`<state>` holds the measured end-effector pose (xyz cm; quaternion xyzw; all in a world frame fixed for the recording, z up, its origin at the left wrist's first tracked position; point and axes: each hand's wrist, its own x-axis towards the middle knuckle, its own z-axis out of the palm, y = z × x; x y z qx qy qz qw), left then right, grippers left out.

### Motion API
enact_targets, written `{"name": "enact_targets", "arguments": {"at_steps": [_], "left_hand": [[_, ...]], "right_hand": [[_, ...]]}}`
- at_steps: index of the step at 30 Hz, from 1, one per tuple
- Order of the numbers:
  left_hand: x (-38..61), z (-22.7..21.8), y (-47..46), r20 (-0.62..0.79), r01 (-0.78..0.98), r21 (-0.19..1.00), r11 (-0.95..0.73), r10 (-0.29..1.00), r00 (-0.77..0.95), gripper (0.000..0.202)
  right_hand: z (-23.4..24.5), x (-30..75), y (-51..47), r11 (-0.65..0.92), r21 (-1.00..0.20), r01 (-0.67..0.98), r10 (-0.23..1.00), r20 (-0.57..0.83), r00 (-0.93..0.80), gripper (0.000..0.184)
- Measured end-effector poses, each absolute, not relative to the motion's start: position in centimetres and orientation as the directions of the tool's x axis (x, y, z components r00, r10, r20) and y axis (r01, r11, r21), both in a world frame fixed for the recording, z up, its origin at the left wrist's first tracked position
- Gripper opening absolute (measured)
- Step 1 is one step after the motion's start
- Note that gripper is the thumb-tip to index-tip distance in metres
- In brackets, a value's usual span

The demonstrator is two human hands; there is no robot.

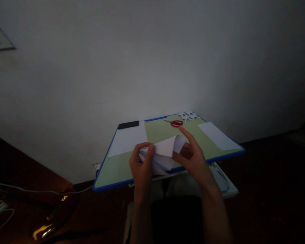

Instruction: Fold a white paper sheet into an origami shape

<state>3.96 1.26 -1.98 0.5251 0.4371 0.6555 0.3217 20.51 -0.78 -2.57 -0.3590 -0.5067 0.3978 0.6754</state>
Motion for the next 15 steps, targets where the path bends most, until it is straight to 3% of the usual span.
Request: {"name": "enact_targets", "arguments": {"at_steps": [3,9,12,15], "left_hand": [[3.9,-1.9,1.3,0.428,0.020,0.901,-0.433,0.883,-0.194,0.025],[3.4,-1.2,1.1,0.384,-0.101,0.919,-0.381,0.923,0.009,0.023],[3.2,-0.9,1.0,0.350,-0.092,0.935,-0.342,0.932,0.094,0.026],[3.0,-0.7,0.9,0.348,-0.059,0.938,-0.343,0.924,0.159,0.036]], "right_hand": [[-2.2,19.7,-0.7,0.414,-0.888,-0.199,0.905,0.379,0.192,0.069],[-1.8,19.1,0.0,0.459,-0.867,-0.195,0.860,0.378,0.342,0.065],[-1.9,19.5,0.0,0.447,-0.885,-0.132,0.871,0.397,0.288,0.041],[-1.9,20.1,-0.3,0.408,-0.908,-0.093,0.906,0.390,0.163,0.034]]}}
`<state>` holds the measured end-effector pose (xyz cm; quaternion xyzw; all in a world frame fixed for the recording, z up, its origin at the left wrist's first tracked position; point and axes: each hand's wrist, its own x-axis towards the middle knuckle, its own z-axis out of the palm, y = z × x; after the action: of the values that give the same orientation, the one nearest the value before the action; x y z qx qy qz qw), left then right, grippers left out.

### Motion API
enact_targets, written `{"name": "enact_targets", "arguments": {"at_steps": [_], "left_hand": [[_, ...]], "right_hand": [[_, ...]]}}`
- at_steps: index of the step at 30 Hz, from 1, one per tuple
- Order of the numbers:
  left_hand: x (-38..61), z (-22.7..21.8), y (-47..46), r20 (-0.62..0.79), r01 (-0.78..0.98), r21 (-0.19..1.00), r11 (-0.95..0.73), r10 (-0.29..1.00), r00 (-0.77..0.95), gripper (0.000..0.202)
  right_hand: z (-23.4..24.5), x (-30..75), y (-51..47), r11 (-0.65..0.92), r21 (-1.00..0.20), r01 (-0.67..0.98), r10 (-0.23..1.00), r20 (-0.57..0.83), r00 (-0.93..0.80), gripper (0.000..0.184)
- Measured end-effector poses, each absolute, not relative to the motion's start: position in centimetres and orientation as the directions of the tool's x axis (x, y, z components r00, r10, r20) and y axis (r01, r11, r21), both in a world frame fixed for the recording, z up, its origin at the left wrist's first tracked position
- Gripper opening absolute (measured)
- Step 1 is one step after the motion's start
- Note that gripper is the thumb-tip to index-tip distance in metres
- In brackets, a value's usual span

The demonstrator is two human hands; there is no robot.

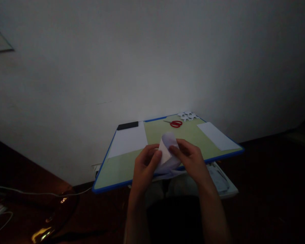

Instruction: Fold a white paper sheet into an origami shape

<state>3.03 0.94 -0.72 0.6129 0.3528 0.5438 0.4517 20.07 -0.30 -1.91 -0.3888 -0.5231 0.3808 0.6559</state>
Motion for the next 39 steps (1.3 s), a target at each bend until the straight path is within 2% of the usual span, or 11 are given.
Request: {"name": "enact_targets", "arguments": {"at_steps": [6,8,12,16,22,24,28,31,35,39], "left_hand": [[3.1,-1.0,0.9,0.315,-0.048,0.948,-0.314,0.909,0.273,0.049],[3.2,-1.2,0.9,0.344,-0.029,0.936,-0.351,0.893,0.290,0.050],[3.7,-1.5,0.7,0.404,0.011,0.905,-0.424,0.868,0.288,0.056],[4.0,-1.6,0.4,0.371,-0.018,0.922,-0.386,0.872,0.320,0.062],[4.1,-1.8,0.7,0.384,0.041,0.903,-0.427,0.847,0.367,0.063],[4.3,-1.9,0.7,0.391,0.049,0.901,-0.431,0.856,0.337,0.057],[4.7,-1.8,0.7,0.404,0.049,0.905,-0.422,0.891,0.207,0.035],[4.9,-1.8,0.9,0.361,-0.044,0.933,-0.358,0.927,0.101,0.035],[5.0,-2.1,1.4,0.333,-0.141,0.928,-0.345,0.937,-0.102,0.042],[5.1,-2.1,1.7,0.347,-0.167,0.906,-0.388,0.909,-0.230,0.054]], "right_hand": [[-1.7,20.6,-0.5,0.462,-0.885,0.053,0.880,0.465,0.096,0.024],[-1.8,20.5,-0.3,0.449,-0.893,0.028,0.884,0.448,0.131,0.026],[-1.9,20.2,0.0,0.405,-0.905,-0.131,0.892,0.360,0.272,0.042],[-1.9,20.2,-0.1,0.431,-0.895,-0.115,0.870,0.378,0.318,0.035],[-1.5,20.5,-0.6,0.423,-0.903,-0.072,0.880,0.390,0.270,0.029],[-1.6,20.5,-0.8,0.424,-0.896,-0.136,0.895,0.390,0.216,0.033],[-2.5,20.5,-0.7,0.418,-0.845,-0.334,0.903,0.426,0.052,0.063],[-3.1,21.0,-0.6,0.472,-0.807,-0.354,0.867,0.498,0.019,0.074],[-3.1,21.8,-0.9,0.546,-0.801,-0.244,0.815,0.576,-0.067,0.062],[-3.0,21.5,-1.0,0.521,-0.841,-0.147,0.844,0.533,-0.058,0.058]]}}
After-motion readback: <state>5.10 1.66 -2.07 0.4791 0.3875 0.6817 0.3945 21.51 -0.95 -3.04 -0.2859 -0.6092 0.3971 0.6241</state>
